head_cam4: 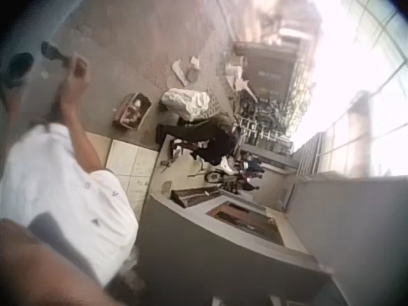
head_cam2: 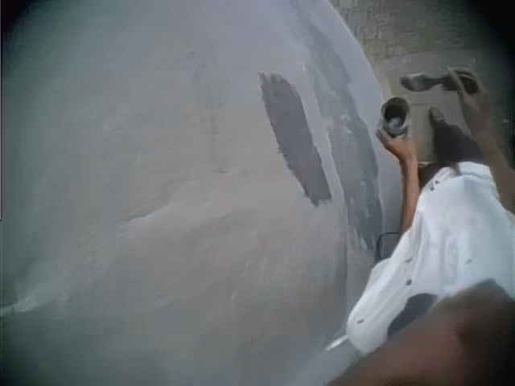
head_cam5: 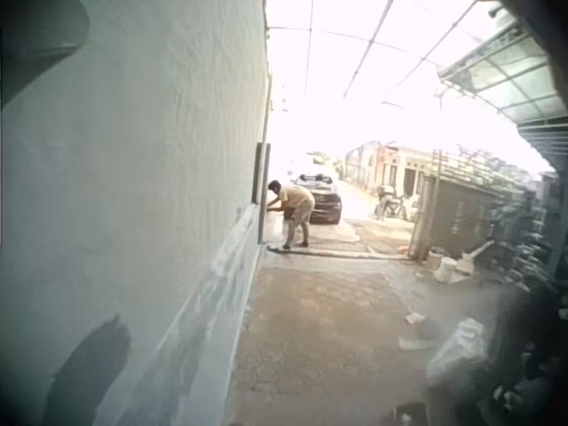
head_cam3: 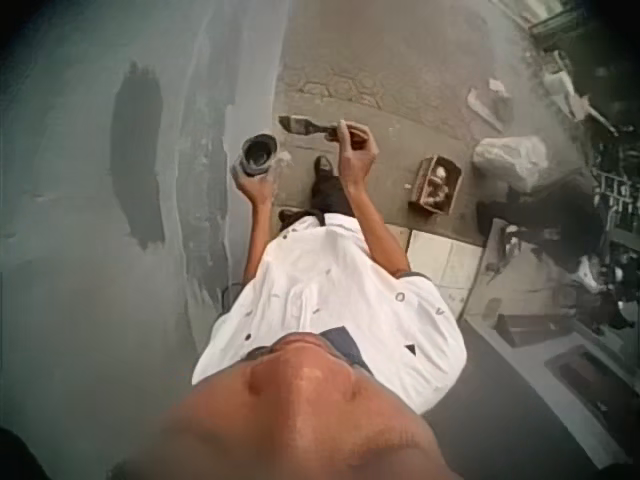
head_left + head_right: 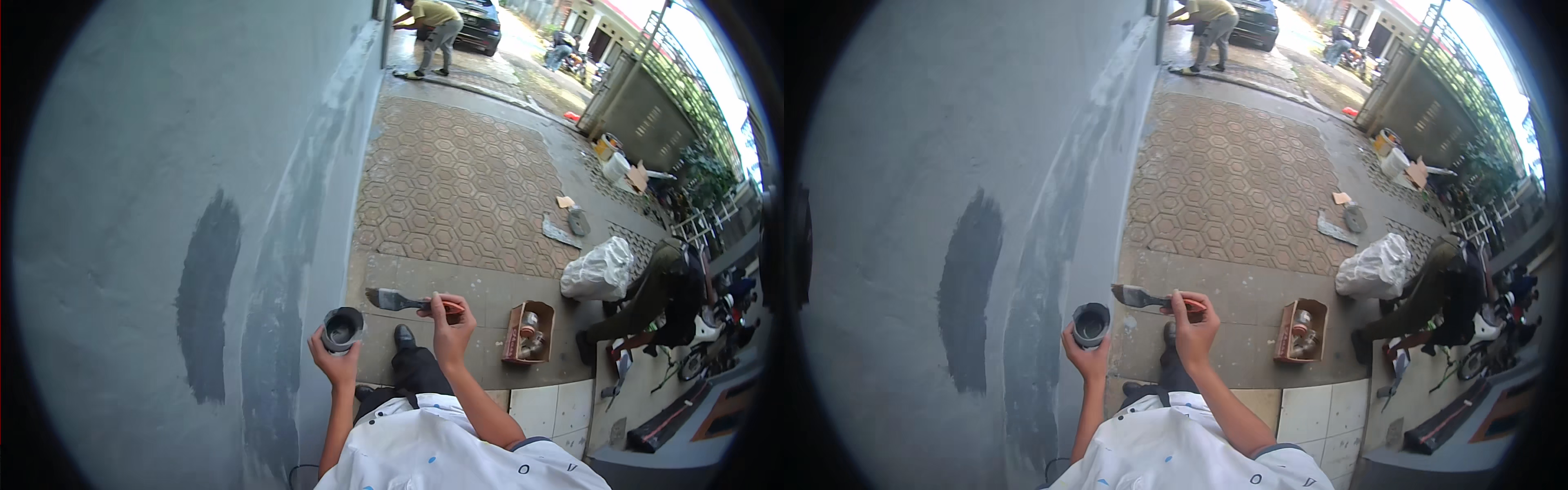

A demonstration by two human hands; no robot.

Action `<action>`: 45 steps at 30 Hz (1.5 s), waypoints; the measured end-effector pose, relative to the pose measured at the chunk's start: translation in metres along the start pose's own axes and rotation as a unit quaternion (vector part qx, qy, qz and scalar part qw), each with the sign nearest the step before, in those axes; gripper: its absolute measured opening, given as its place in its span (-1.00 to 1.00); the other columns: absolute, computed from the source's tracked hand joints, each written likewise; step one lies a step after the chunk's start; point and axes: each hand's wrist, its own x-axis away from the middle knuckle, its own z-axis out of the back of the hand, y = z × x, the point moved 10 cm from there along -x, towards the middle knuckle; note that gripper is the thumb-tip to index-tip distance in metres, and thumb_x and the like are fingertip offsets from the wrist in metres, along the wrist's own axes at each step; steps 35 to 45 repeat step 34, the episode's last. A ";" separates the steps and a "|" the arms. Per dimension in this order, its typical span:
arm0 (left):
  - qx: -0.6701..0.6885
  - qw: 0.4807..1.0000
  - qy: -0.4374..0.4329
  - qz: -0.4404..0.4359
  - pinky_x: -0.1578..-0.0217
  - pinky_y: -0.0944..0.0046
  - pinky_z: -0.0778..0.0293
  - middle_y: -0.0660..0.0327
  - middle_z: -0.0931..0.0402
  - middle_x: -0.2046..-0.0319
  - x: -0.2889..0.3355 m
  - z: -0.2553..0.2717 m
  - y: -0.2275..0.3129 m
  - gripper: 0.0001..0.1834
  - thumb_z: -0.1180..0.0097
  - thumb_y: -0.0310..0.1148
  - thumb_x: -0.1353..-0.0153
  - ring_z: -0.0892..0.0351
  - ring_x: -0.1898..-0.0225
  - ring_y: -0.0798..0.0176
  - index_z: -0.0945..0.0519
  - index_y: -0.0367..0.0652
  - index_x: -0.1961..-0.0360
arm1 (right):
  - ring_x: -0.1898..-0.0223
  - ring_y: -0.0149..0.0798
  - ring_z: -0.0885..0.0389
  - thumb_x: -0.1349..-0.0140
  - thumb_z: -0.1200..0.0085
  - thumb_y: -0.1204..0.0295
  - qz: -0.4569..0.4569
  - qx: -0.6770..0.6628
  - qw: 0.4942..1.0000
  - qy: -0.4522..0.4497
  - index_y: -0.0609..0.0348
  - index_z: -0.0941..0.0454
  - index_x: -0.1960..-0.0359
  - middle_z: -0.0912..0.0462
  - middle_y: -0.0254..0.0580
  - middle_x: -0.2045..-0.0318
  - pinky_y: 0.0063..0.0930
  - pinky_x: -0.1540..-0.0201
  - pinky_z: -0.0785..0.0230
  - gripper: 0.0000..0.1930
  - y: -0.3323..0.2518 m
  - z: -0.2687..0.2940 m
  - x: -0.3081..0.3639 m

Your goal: The person paints a wall with grey paint using a paint brush dipped into a small paint container.

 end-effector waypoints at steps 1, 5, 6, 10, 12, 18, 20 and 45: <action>-0.012 1.000 0.020 -0.014 0.13 0.08 -0.31 0.01 -0.37 0.25 -0.008 0.009 0.007 -0.34 -0.33 -0.51 0.43 -0.38 0.18 -0.09 -0.38 -0.26 0.15 | 0.49 -0.33 -0.60 -0.18 -0.01 0.51 0.016 0.001 0.999 -0.029 0.34 -0.43 0.34 -0.58 -0.07 0.45 -0.54 0.36 -0.47 -0.89 -0.006 -0.016 -0.003; -0.081 0.991 0.100 -0.031 0.15 0.11 -0.34 0.04 -0.38 0.25 -0.038 0.045 0.014 -0.35 -0.35 -0.52 0.44 -0.40 0.17 -0.04 -0.42 -0.23 0.15 | 0.47 -0.31 -0.60 -0.19 0.00 0.54 0.063 0.005 0.989 -0.137 0.34 -0.41 0.33 -0.58 -0.05 0.43 -0.53 0.34 -0.46 -0.90 -0.023 -0.086 -0.006; -0.095 0.988 0.115 -0.046 0.17 0.13 -0.34 0.06 -0.39 0.25 -0.045 0.052 0.013 -0.36 -0.35 -0.51 0.42 -0.41 0.19 -0.03 -0.42 -0.23 0.16 | 0.47 -0.31 -0.60 -0.19 0.00 0.54 0.047 -0.005 0.985 -0.165 0.34 -0.41 0.33 -0.58 -0.05 0.43 -0.53 0.34 -0.46 -0.90 -0.015 -0.104 -0.005; -0.132 0.973 0.187 -0.038 0.18 0.14 -0.35 0.09 -0.40 0.25 -0.063 0.083 0.011 -0.39 -0.36 -0.50 0.41 -0.43 0.19 0.00 -0.44 -0.22 0.18 | 0.51 -0.40 -0.56 -0.04 -0.14 0.63 0.062 -0.011 0.954 -0.292 0.30 -0.48 0.42 -0.58 -0.14 0.50 -0.63 0.42 -0.40 -0.91 -0.004 -0.168 0.000; -0.159 0.962 0.221 -0.029 0.18 0.13 -0.36 0.09 -0.40 0.25 -0.069 0.093 0.008 -0.38 -0.37 -0.50 0.41 -0.43 0.18 0.00 -0.44 -0.22 0.18 | 0.57 -0.45 -0.54 0.04 -0.19 0.64 0.209 0.058 0.899 -0.382 0.26 -0.52 0.46 -0.57 -0.20 0.57 -0.66 0.50 -0.36 -0.88 -0.029 -0.204 0.016; -0.245 0.926 0.286 -0.028 0.17 0.14 -0.38 0.06 -0.39 0.22 -0.082 0.098 0.011 -0.40 -0.35 -0.54 0.38 -0.44 0.16 -0.02 -0.46 -0.18 0.16 | 0.65 -0.43 -0.49 0.14 -0.28 0.60 0.233 0.021 0.854 -0.464 0.18 -0.56 0.49 -0.55 -0.25 0.63 -0.66 0.58 -0.31 -0.84 -0.002 -0.271 0.018; -0.268 0.913 0.307 -0.013 0.17 0.14 -0.39 0.06 -0.39 0.22 -0.082 0.096 0.008 -0.41 -0.34 -0.55 0.36 -0.44 0.16 -0.02 -0.46 -0.18 0.16 | 0.70 -0.41 -0.42 0.16 -0.29 0.53 0.284 0.068 0.816 -0.499 0.06 -0.56 0.48 -0.51 -0.39 0.69 -0.57 0.61 -0.21 -0.82 0.006 -0.289 0.023; -0.312 0.847 0.403 0.149 0.11 0.06 -0.32 0.05 -0.38 0.21 -0.059 0.118 -0.012 -0.38 -0.37 -0.47 0.34 -0.39 0.13 -0.04 -0.41 -0.20 0.14 | 0.57 -0.50 -0.47 0.00 -0.23 0.52 -0.103 0.038 0.810 -0.576 0.21 -0.56 0.46 -0.60 -0.21 0.59 -0.71 0.43 -0.32 -0.91 0.085 -0.334 0.002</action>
